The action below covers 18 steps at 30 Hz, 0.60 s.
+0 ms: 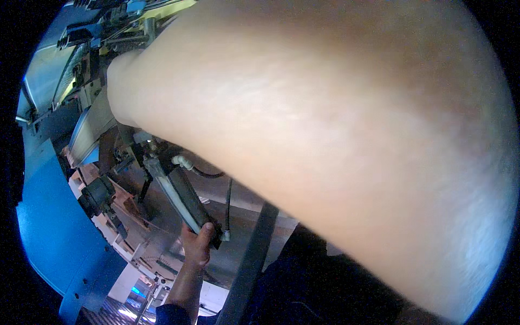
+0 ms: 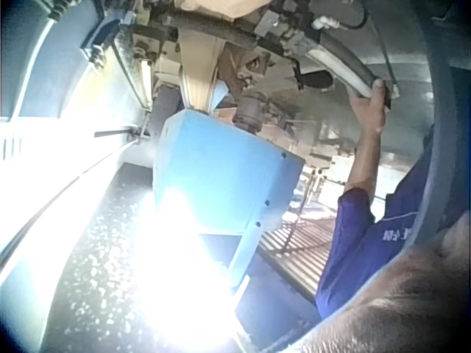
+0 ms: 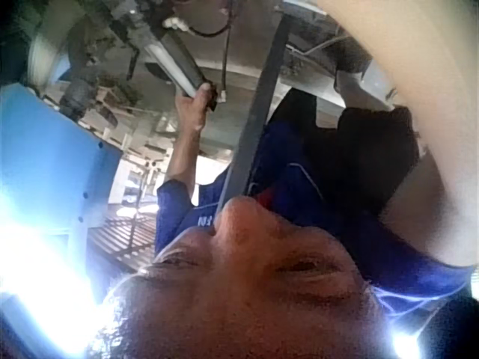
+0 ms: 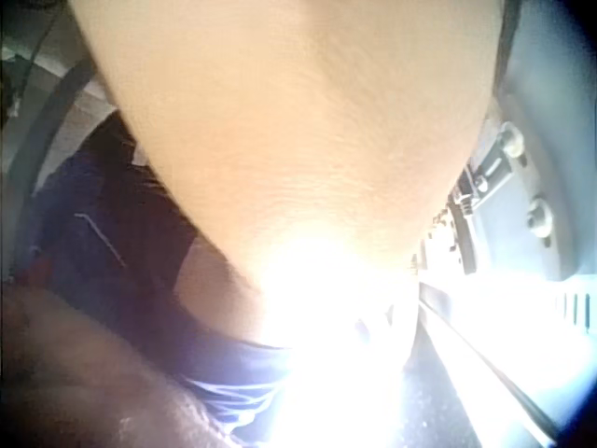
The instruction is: The person uses a hex key to tighten bolts on a large industrial machine. They repeatedly insert the tool into bolt heads, turn it, and reposition it to secure multiple fasteners on the machine's side.
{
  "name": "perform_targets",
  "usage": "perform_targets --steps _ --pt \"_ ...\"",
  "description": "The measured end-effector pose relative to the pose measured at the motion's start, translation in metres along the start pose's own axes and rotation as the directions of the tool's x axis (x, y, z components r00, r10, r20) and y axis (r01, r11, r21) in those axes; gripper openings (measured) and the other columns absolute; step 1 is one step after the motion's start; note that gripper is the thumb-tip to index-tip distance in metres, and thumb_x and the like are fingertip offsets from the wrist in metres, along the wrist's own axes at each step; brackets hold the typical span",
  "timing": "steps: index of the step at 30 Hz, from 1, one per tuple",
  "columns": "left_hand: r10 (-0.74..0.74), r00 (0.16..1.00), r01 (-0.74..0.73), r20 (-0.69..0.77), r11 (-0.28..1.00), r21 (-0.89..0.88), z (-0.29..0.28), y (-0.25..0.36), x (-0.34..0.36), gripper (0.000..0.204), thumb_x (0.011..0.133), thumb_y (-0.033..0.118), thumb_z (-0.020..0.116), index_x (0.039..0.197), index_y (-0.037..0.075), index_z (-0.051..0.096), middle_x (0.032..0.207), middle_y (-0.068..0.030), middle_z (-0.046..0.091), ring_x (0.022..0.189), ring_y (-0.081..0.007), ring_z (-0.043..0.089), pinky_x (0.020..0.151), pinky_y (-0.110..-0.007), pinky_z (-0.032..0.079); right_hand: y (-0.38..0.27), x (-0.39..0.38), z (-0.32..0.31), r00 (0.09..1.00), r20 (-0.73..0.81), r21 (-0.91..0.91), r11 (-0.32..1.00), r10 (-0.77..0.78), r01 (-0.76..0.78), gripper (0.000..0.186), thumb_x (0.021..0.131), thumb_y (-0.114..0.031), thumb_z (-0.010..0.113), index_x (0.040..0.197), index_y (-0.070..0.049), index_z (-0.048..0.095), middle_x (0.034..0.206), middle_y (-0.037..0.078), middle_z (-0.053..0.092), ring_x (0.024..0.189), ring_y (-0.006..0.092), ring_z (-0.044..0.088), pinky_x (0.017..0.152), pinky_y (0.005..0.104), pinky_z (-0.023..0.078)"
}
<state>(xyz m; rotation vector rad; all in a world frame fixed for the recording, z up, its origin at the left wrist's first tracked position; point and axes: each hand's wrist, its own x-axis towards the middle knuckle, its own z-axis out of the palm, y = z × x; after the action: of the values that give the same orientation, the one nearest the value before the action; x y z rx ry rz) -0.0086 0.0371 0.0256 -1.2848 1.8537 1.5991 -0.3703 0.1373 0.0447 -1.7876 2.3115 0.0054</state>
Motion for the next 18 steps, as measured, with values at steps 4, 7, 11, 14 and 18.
perform_targets --steps 4,7,11,14,18 --pt "-0.016 1.000 0.016 -0.020 1.000 0.026 -0.001 0.001 -0.001 0.046 0.092 0.022 0.081 0.123 0.003 0.052 0.100 -0.0074 0.067 0.091 -0.0167 0.069 0.079 -0.032 0.057 -0.009 0.005 0.015 0.985 -0.156 -0.016 0.997 0.075 -0.079 0.026 0.094 -0.022 0.067 0.117 -0.019 0.080 0.128 0.002 0.069 0.121 0.0252 0.064 0.094 0.0386 0.059" --pt "-0.007 1.000 0.008 -0.023 1.000 0.029 -0.002 -0.002 -0.001 0.046 0.092 0.022 0.081 0.123 0.003 0.052 0.099 -0.0076 0.067 0.090 -0.0171 0.069 0.078 -0.032 0.057 -0.003 0.004 0.013 0.990 -0.144 -0.026 1.000 0.001 -0.004 0.026 0.094 -0.023 0.068 0.117 -0.020 0.080 0.127 0.002 0.070 0.121 0.0243 0.064 0.095 0.0383 0.058" --pt "-0.005 1.000 0.005 -0.017 0.999 0.036 0.000 0.003 -0.002 0.046 0.093 0.023 0.081 0.122 0.003 0.052 0.097 -0.0075 0.068 0.089 -0.0174 0.070 0.077 -0.032 0.058 0.014 -0.018 -0.012 0.993 -0.058 0.017 0.995 -0.101 0.102 0.026 0.094 -0.024 0.068 0.117 -0.021 0.080 0.126 0.001 0.070 0.122 0.0235 0.063 0.096 0.0373 0.057" --pt "-0.003 1.000 0.004 -0.021 0.999 0.037 0.003 0.006 -0.002 0.046 0.093 0.023 0.081 0.123 0.003 0.052 0.097 -0.0074 0.068 0.089 -0.0175 0.070 0.077 -0.032 0.058 -0.004 -0.004 -0.001 0.992 -0.113 0.035 0.998 0.062 -0.058 0.025 0.094 -0.023 0.067 0.115 -0.020 0.080 0.126 0.001 0.070 0.122 0.0233 0.063 0.096 0.0367 0.057" --pt "-0.018 1.000 0.018 0.007 1.000 0.024 -0.005 -0.003 -0.001 0.048 0.092 0.023 0.081 0.125 0.003 0.051 0.099 -0.0075 0.067 0.088 -0.0176 0.069 0.078 -0.032 0.058 -0.005 0.005 -0.001 0.999 -0.027 -0.005 1.000 -0.030 0.030 0.025 0.093 -0.022 0.069 0.115 -0.018 0.081 0.128 0.004 0.069 0.121 0.0245 0.064 0.095 0.0367 0.058"
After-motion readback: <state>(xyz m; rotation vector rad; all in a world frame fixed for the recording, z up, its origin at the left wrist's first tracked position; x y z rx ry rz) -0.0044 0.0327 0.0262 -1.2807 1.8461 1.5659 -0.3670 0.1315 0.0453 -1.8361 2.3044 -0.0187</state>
